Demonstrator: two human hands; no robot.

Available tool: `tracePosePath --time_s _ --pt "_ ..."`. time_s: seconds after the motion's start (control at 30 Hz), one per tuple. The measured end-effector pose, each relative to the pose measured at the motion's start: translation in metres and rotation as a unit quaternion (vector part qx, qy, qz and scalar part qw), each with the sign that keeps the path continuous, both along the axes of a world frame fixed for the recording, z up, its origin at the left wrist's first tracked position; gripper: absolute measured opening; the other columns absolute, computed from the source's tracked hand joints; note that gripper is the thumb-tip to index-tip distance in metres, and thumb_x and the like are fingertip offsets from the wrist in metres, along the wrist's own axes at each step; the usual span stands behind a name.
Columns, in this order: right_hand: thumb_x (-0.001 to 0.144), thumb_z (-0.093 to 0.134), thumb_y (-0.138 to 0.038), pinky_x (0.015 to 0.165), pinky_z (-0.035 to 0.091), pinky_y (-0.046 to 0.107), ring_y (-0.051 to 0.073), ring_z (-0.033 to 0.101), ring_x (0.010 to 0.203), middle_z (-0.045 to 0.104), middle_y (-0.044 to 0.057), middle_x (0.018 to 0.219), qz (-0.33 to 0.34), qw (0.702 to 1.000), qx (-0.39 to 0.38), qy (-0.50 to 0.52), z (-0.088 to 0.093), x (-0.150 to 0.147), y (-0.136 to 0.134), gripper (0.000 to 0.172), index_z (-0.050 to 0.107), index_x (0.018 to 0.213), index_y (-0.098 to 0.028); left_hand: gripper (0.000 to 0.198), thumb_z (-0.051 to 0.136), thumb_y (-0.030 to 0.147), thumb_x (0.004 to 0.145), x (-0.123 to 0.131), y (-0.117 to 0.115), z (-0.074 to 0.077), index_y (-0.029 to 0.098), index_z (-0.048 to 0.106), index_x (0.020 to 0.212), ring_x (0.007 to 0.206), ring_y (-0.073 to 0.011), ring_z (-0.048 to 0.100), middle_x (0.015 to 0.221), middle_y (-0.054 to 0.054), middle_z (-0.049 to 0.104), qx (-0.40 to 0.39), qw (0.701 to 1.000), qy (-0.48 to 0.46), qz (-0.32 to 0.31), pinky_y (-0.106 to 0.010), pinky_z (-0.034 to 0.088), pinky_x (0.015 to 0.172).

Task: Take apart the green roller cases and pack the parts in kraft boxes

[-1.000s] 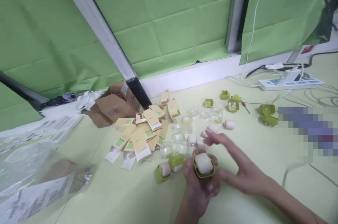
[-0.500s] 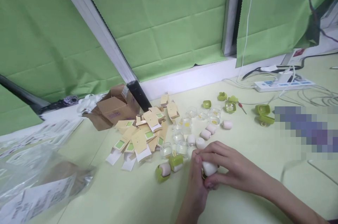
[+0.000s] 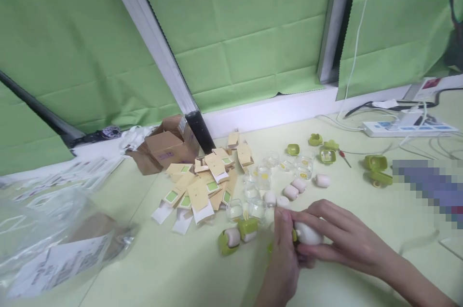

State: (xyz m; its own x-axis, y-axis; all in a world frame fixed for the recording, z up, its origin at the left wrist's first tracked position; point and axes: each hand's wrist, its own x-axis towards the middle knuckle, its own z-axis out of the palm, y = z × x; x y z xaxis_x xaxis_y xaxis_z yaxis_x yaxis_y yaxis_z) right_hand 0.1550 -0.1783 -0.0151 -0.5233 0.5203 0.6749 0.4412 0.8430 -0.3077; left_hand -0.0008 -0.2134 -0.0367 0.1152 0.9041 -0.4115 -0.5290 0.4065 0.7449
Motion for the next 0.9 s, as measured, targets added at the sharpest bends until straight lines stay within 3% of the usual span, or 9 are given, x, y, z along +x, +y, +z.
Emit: tracePosePath --time_s 0.07,0.13,0.23,0.3,0.4,0.5,0.57,0.77,0.9 --pt "0.082 0.066 -0.037 0.066 0.053 0.031 0.020 0.064 0.078 0.067 0.004 0.087 -0.085 0.992 0.016 0.089 0.017 0.019 0.002 0.033 0.061 0.114 -0.031 0.053 0.046 0.073 0.073 -0.007 0.000 0.004 0.021 0.043 0.082 0.038 -0.0016 0.020 0.053 0.007 0.048 -0.006 0.999 -0.004 0.037 -0.017 0.014 0.040" --pt "0.082 0.066 -0.039 0.073 0.053 0.036 0.024 0.064 0.088 0.067 0.006 0.097 -0.170 0.958 -0.003 0.230 0.034 0.032 0.001 0.028 0.063 0.109 -0.031 0.046 0.042 0.068 0.080 -0.013 0.000 0.008 0.022 0.043 0.086 0.036 -0.0011 0.022 0.063 0.004 0.056 0.010 0.997 -0.025 0.073 -0.016 0.015 0.038" --pt "0.081 0.066 -0.040 0.081 0.054 0.039 0.025 0.064 0.096 0.067 0.009 0.105 -0.131 0.931 -0.096 0.327 0.043 0.026 -0.006 0.037 0.059 0.116 -0.030 0.038 0.048 0.061 0.081 -0.014 -0.002 0.012 0.024 0.046 0.091 0.040 -0.0041 0.038 0.082 0.001 0.062 0.075 0.993 -0.068 0.063 -0.017 0.028 0.036" --pt "0.080 0.068 -0.036 0.081 0.055 0.036 0.024 0.065 0.094 0.068 0.006 0.102 -0.035 0.955 -0.136 0.261 0.037 0.008 -0.012 0.040 0.056 0.118 -0.032 0.037 0.051 0.059 0.080 -0.010 -0.003 0.011 0.025 0.049 0.096 0.041 -0.0068 0.043 0.080 0.001 0.062 0.090 0.991 -0.098 0.032 -0.019 0.032 0.035" --pt "0.082 0.067 -0.026 0.084 0.053 0.034 0.021 0.063 0.098 0.067 0.005 0.105 0.058 0.982 -0.112 0.137 0.020 -0.022 -0.017 0.042 0.054 0.122 -0.029 0.030 0.053 0.051 0.083 -0.004 -0.004 0.001 0.025 0.055 0.098 0.056 -0.0104 0.055 0.076 0.002 0.062 0.073 0.987 -0.134 0.045 -0.019 0.039 0.044" --pt "0.085 0.061 -0.018 0.085 0.052 0.033 0.020 0.059 0.103 0.065 0.007 0.109 0.059 0.991 -0.074 0.094 0.002 -0.039 -0.017 0.045 0.050 0.128 -0.024 0.027 0.059 0.046 0.081 -0.003 -0.006 -0.010 0.021 0.062 0.091 0.081 -0.0136 0.060 0.088 0.000 0.065 0.031 0.983 -0.171 0.065 -0.020 0.044 0.060" --pt "0.086 0.058 -0.016 0.084 0.052 0.033 0.020 0.059 0.103 0.064 0.009 0.109 0.040 0.994 -0.065 0.078 -0.007 -0.042 -0.016 0.042 0.051 0.127 -0.022 0.032 0.062 0.048 0.077 -0.003 -0.008 -0.015 0.020 0.065 0.090 0.084 -0.0147 0.059 0.093 -0.002 0.066 0.008 0.978 -0.197 0.065 -0.021 0.044 0.063" --pt "0.088 0.056 -0.019 0.089 0.049 0.035 0.021 0.055 0.110 0.063 0.011 0.112 0.029 0.997 -0.040 0.051 -0.025 -0.039 -0.017 0.041 0.047 0.129 -0.019 0.023 0.062 0.036 0.079 -0.003 -0.010 -0.016 0.021 0.067 0.094 0.094 -0.0148 0.058 0.097 -0.002 0.066 0.101 0.965 -0.237 0.046 -0.025 0.043 0.086" --pt "0.089 0.058 -0.024 0.095 0.044 0.037 0.021 0.054 0.112 0.064 0.009 0.112 0.034 0.999 -0.022 0.036 -0.029 -0.038 -0.018 0.044 0.044 0.130 -0.019 0.024 0.063 0.034 0.075 -0.003 -0.010 -0.013 0.020 0.068 0.094 0.093 -0.0156 0.059 0.096 -0.003 0.067 0.099 0.961 -0.254 0.043 -0.025 0.044 0.086"
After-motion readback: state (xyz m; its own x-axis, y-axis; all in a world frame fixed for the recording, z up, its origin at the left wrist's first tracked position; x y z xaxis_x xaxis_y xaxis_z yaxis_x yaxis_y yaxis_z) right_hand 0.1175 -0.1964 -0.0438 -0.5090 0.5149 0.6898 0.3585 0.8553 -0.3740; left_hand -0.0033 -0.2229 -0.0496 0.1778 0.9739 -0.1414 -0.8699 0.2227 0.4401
